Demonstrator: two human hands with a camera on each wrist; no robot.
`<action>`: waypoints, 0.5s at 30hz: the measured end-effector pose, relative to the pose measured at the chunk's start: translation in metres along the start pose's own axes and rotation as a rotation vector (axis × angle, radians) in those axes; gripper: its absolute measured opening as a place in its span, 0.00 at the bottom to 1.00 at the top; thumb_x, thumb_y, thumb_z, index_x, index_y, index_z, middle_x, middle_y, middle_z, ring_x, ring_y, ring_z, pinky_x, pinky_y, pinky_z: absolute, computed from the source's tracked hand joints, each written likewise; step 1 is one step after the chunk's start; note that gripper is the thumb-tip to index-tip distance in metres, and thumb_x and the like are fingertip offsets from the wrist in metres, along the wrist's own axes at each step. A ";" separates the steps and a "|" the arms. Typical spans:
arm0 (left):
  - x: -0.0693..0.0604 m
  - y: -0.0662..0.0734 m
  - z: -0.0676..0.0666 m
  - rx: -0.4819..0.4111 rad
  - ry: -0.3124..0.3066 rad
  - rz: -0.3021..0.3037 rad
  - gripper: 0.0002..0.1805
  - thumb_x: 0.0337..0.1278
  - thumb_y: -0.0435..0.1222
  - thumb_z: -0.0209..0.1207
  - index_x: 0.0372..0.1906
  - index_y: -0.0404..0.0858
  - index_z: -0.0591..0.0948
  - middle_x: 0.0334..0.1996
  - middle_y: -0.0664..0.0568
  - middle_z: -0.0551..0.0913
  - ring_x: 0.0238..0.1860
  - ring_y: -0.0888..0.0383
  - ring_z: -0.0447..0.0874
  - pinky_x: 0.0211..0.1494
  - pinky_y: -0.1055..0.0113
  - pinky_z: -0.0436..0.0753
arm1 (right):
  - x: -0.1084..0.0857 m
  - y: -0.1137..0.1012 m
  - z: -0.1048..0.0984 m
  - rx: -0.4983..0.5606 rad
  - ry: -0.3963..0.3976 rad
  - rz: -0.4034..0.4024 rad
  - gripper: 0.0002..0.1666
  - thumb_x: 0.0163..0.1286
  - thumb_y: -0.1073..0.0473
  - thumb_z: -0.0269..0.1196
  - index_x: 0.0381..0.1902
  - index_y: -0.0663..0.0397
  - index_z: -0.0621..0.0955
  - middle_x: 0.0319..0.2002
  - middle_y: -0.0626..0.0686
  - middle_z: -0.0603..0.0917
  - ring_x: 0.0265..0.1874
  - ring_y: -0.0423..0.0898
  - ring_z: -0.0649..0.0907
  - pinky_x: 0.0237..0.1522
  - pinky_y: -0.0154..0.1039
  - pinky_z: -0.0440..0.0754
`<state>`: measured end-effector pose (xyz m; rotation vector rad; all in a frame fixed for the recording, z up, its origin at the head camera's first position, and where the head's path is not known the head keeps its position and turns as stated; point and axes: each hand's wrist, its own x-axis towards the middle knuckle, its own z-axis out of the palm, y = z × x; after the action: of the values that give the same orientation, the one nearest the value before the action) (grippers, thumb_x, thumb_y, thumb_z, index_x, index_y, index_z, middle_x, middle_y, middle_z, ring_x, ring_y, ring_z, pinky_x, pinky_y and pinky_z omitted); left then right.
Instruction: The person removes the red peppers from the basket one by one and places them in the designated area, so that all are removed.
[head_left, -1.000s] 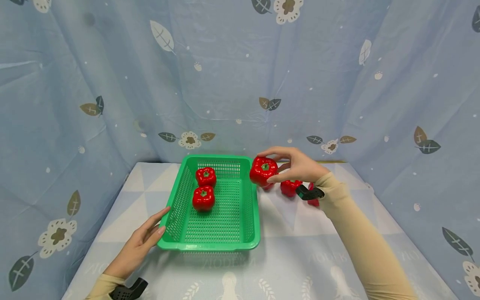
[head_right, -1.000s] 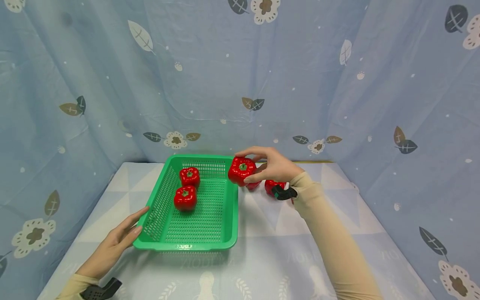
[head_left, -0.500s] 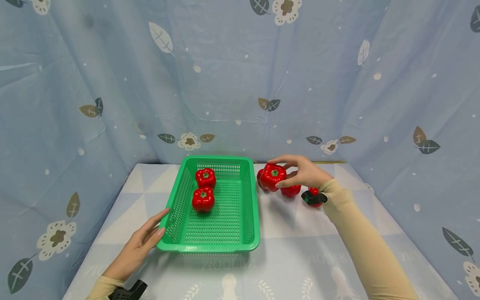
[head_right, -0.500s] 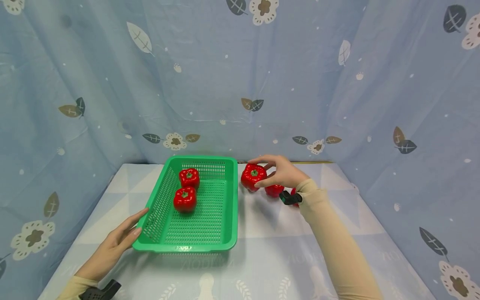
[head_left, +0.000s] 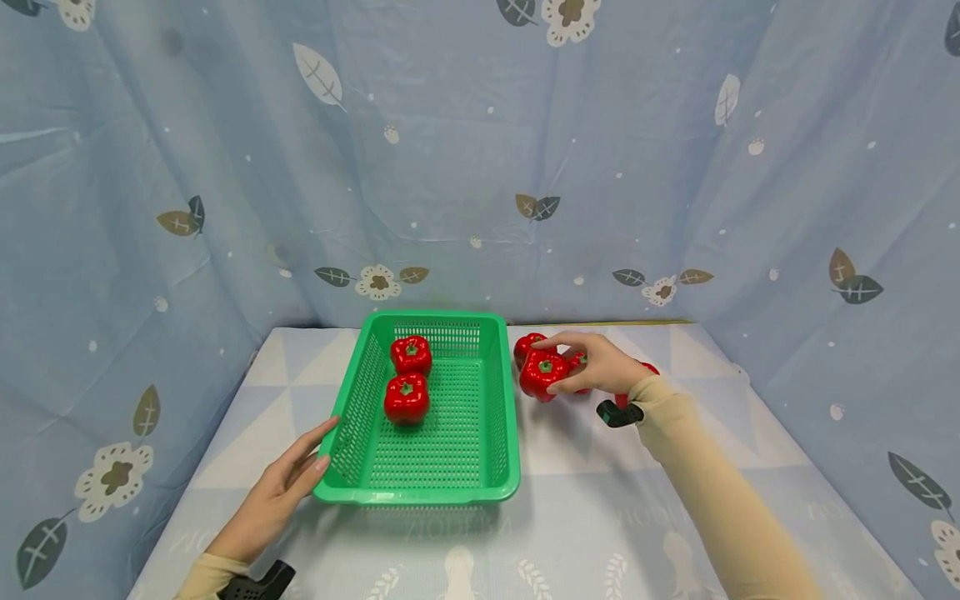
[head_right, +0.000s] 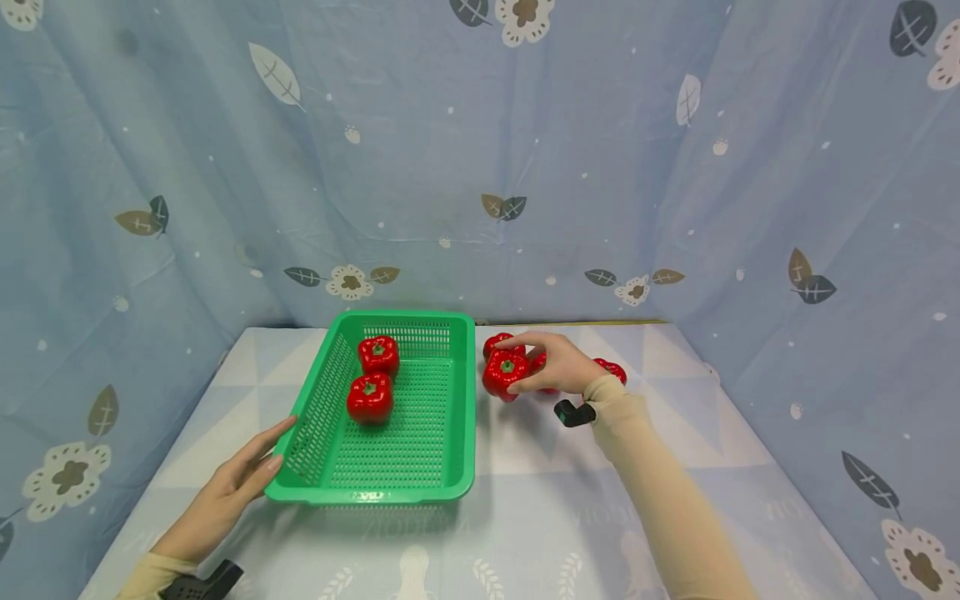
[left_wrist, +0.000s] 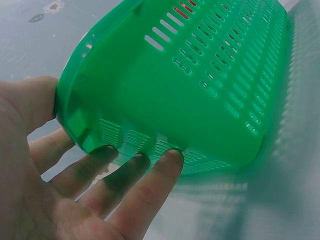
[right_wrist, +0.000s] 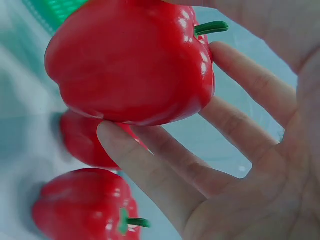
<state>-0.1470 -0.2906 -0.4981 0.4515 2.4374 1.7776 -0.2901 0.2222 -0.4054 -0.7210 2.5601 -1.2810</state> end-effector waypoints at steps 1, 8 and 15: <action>0.000 0.000 0.000 0.001 0.001 -0.001 0.31 0.92 0.41 0.49 0.89 0.47 0.59 0.87 0.39 0.54 0.80 0.33 0.59 0.64 0.74 0.76 | 0.000 0.001 0.002 0.003 -0.002 0.003 0.40 0.62 0.64 0.83 0.72 0.46 0.84 0.63 0.59 0.84 0.53 0.60 0.83 0.47 0.47 0.90; 0.000 -0.001 0.000 0.001 0.004 -0.001 0.31 0.92 0.42 0.49 0.89 0.47 0.60 0.87 0.40 0.55 0.80 0.33 0.59 0.64 0.74 0.76 | 0.002 0.013 0.016 0.004 -0.003 -0.024 0.40 0.61 0.64 0.84 0.72 0.50 0.84 0.61 0.54 0.86 0.52 0.60 0.84 0.50 0.48 0.90; 0.000 -0.001 0.000 0.002 0.005 0.003 0.31 0.92 0.42 0.49 0.89 0.48 0.60 0.87 0.40 0.55 0.79 0.34 0.60 0.64 0.74 0.77 | 0.005 0.020 0.025 -0.057 -0.001 -0.026 0.40 0.61 0.60 0.84 0.71 0.47 0.85 0.59 0.48 0.88 0.48 0.58 0.85 0.48 0.50 0.87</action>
<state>-0.1471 -0.2908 -0.4995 0.4514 2.4437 1.7798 -0.2917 0.2129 -0.4363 -0.7689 2.6043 -1.2190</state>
